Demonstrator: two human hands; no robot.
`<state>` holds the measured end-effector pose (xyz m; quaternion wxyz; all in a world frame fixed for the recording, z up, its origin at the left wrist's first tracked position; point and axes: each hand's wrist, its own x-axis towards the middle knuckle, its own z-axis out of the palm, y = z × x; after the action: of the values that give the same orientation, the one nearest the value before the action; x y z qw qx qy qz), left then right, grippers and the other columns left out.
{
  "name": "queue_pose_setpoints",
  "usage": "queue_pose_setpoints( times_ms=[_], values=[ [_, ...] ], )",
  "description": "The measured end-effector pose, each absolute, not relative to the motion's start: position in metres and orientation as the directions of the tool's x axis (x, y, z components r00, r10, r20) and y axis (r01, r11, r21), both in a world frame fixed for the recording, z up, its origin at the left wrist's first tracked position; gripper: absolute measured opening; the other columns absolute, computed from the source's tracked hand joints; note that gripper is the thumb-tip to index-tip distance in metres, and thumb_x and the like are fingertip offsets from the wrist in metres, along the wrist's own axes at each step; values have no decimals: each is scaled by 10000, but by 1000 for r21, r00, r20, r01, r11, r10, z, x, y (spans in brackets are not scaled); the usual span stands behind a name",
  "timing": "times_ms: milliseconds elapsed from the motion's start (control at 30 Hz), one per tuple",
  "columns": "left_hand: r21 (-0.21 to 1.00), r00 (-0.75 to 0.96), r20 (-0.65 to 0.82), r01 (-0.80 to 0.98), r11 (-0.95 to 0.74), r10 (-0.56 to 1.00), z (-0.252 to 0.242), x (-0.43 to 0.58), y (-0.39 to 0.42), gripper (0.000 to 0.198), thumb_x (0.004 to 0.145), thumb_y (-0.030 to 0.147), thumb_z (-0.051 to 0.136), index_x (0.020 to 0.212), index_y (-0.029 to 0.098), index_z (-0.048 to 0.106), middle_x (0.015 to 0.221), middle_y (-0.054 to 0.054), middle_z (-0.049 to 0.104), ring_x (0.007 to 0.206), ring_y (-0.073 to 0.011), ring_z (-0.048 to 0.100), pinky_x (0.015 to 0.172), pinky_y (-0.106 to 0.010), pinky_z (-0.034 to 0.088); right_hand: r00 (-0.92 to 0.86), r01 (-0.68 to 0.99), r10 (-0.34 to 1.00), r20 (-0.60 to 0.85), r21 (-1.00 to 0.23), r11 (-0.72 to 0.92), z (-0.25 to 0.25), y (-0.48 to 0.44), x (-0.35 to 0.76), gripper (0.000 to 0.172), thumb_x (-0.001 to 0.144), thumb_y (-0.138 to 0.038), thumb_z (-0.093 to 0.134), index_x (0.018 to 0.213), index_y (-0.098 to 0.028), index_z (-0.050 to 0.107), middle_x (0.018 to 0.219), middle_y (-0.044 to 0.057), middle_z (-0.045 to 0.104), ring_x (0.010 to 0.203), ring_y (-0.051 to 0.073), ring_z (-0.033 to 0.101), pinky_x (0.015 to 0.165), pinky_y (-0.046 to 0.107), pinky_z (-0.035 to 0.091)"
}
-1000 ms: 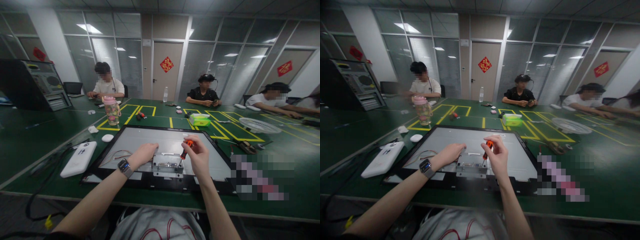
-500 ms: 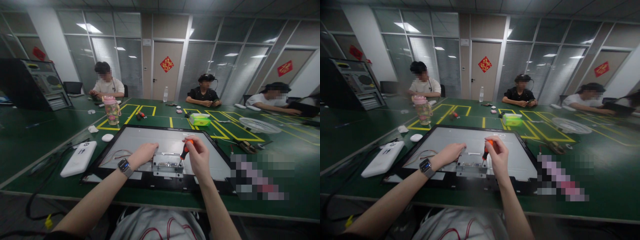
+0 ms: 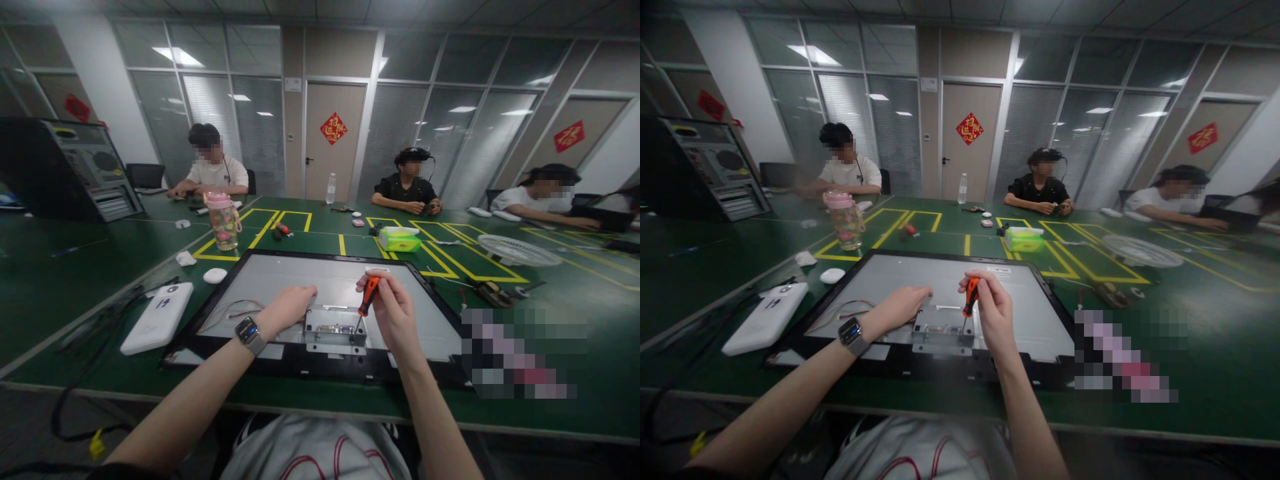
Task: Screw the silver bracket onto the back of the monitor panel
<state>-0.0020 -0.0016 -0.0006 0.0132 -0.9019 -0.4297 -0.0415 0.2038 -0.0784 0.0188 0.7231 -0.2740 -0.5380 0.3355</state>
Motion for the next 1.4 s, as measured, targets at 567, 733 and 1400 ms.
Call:
queue_pose_setpoints(
  times_ms=[567, 733, 1400],
  values=[
    [19, 623, 86, 779, -626, 777, 0, -2, -2, 251, 933, 103, 392, 1112, 179, 551, 901, -115, 703, 902, -251, 685, 728, -304, 461, 188, -182, 785, 590, -765, 618, 21, -80, 204, 183, 867, -415, 659, 921, -246, 707, 851, 35, 628, 795, 183, 597, 745, 336, 515],
    [23, 623, 93, 779, -627, 777, -1, -2, -2, 251, 946, 114, 373, 1107, 182, 552, 926, -117, 708, 900, -257, 686, 721, -313, 463, 179, -228, 783, 596, -749, 622, 21, -80, 205, 177, 877, -412, 653, 887, -248, 719, 883, 35, 642, 854, 185, 610, 803, 339, 510],
    [19, 636, 109, 767, -641, 764, -1, -2, -2, 266, 937, 98, 368, 1118, 179, 545, 920, -114, 709, 895, -260, 686, 708, -313, 459, 125, -227, 796, 592, -764, 604, 19, -79, 205, 194, 914, -411, 608, 963, -255, 711, 885, 35, 649, 853, 183, 614, 788, 337, 509]
  ],
)
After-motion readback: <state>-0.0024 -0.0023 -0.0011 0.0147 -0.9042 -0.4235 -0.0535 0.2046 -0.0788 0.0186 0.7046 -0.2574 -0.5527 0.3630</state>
